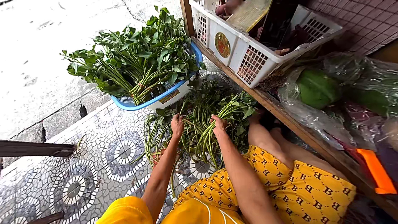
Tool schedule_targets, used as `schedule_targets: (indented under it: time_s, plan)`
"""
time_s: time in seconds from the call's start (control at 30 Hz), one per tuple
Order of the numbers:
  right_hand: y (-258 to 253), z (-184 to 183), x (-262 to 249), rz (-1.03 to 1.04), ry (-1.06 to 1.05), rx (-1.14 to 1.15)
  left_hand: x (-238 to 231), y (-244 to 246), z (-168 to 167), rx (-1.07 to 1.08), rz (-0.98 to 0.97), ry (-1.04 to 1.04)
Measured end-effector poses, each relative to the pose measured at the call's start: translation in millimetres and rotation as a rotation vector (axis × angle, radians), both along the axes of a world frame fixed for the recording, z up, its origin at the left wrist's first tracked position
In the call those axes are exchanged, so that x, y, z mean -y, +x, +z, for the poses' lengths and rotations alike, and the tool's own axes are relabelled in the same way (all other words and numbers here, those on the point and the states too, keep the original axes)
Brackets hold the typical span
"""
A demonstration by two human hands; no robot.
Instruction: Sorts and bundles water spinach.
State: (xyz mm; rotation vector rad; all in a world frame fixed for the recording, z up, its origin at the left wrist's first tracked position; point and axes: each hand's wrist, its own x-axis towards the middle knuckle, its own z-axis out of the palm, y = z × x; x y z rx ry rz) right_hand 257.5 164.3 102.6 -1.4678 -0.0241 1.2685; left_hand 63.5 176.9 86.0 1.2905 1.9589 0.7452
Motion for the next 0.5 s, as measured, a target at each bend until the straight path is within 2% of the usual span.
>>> schedule_targets:
  time_s: [0.17, 0.2, 0.27, 0.33, 0.4, 0.43, 0.5]
  plan:
    - [-4, 3, 2, 0.130, 0.068, -0.063, 36, 19, -4, 0.072, 0.054, 0.182]
    - [-6, 5, 2, 0.164, 0.083, -0.080, 43, 23, -5, 0.068, 0.034, 0.167]
    - [-11, 6, 3, 0.213, 0.101, -0.089, 48, 18, -10, 0.112, 0.009, -0.004]
    - [-16, 8, 7, 0.250, 0.106, -0.080, 47, -2, -8, 0.148, 0.095, -0.079]
    - [-14, 13, 3, 0.260, 0.114, -0.063, 41, -9, 25, 0.016, 0.140, 0.106]
    - [-11, 14, 3, 0.258, 0.115, -0.058, 42, -6, 40, -0.059, 0.111, 0.237]
    - [-8, 5, 6, 0.271, 0.116, -0.049, 54, 1, 47, -0.184, -0.022, 0.409]
